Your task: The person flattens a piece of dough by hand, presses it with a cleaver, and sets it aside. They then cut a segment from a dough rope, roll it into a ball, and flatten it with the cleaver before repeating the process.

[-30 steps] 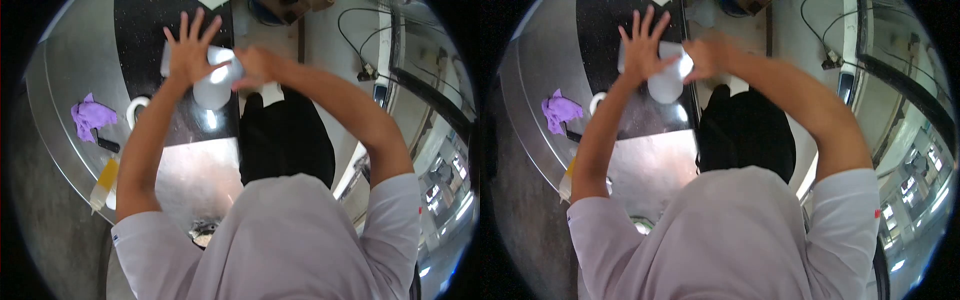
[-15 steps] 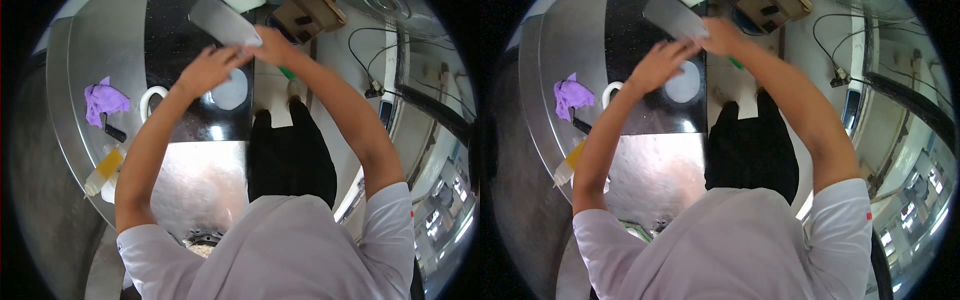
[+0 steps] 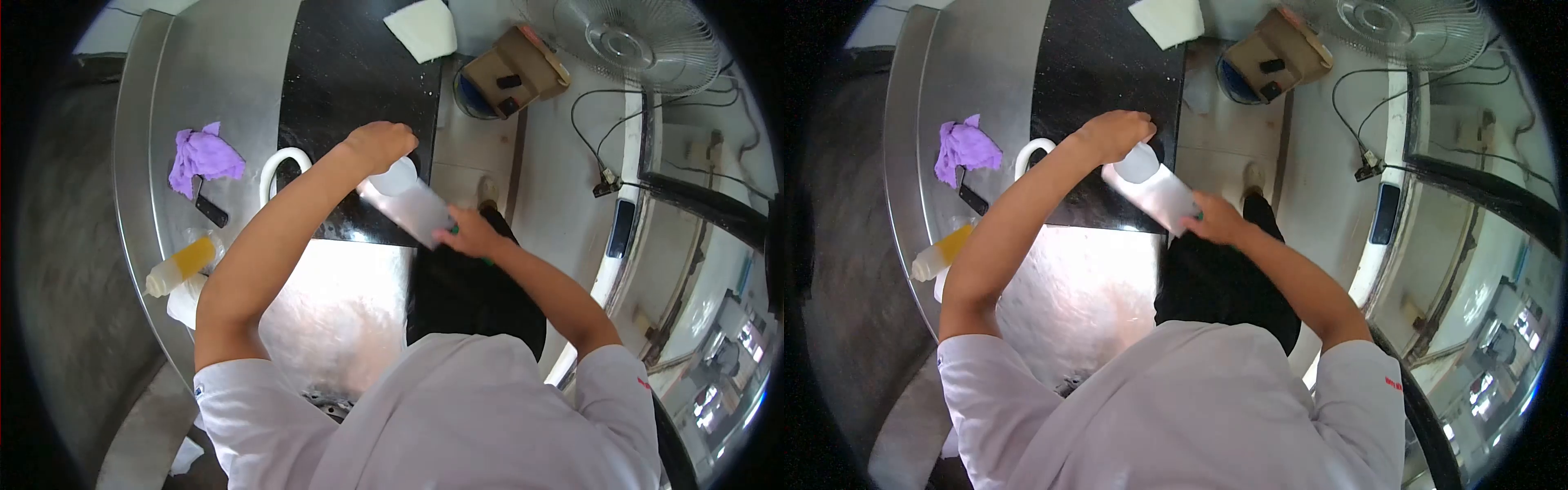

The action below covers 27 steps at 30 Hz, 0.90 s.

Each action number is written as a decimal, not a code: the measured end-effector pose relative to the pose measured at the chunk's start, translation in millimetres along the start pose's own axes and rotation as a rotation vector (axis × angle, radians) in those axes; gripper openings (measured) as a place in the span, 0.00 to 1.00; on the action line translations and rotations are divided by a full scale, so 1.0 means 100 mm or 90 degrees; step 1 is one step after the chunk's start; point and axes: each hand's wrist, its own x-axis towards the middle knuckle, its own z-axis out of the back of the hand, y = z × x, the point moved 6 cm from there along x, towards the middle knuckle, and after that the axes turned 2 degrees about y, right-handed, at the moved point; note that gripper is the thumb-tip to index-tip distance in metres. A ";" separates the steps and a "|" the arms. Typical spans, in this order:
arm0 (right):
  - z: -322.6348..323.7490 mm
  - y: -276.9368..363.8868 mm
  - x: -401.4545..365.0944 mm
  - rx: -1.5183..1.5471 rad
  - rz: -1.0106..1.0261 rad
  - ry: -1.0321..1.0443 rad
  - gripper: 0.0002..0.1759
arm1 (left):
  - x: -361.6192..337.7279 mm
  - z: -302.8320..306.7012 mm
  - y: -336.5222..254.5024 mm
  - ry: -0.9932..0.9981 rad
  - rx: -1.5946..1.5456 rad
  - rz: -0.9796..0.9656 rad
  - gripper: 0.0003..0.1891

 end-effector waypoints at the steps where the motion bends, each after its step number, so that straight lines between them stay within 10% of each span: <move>1: -0.09 0.03 -0.09 -0.036 -0.013 0.045 0.24 | -0.04 0.00 0.03 -0.009 0.006 0.007 0.11; 14: 0.30 0.00 -0.18 -0.087 0.006 0.062 0.29 | -0.88 -0.27 1.25 -0.370 -0.738 0.328 0.10; 22: 0.85 0.20 0.76 -0.143 0.038 0.225 0.29 | -0.40 0.65 1.87 -0.560 -0.975 0.234 0.10; 27: 1.34 0.25 1.30 -0.210 0.026 0.316 0.29 | -0.22 0.73 2.57 -0.582 -0.950 0.473 0.15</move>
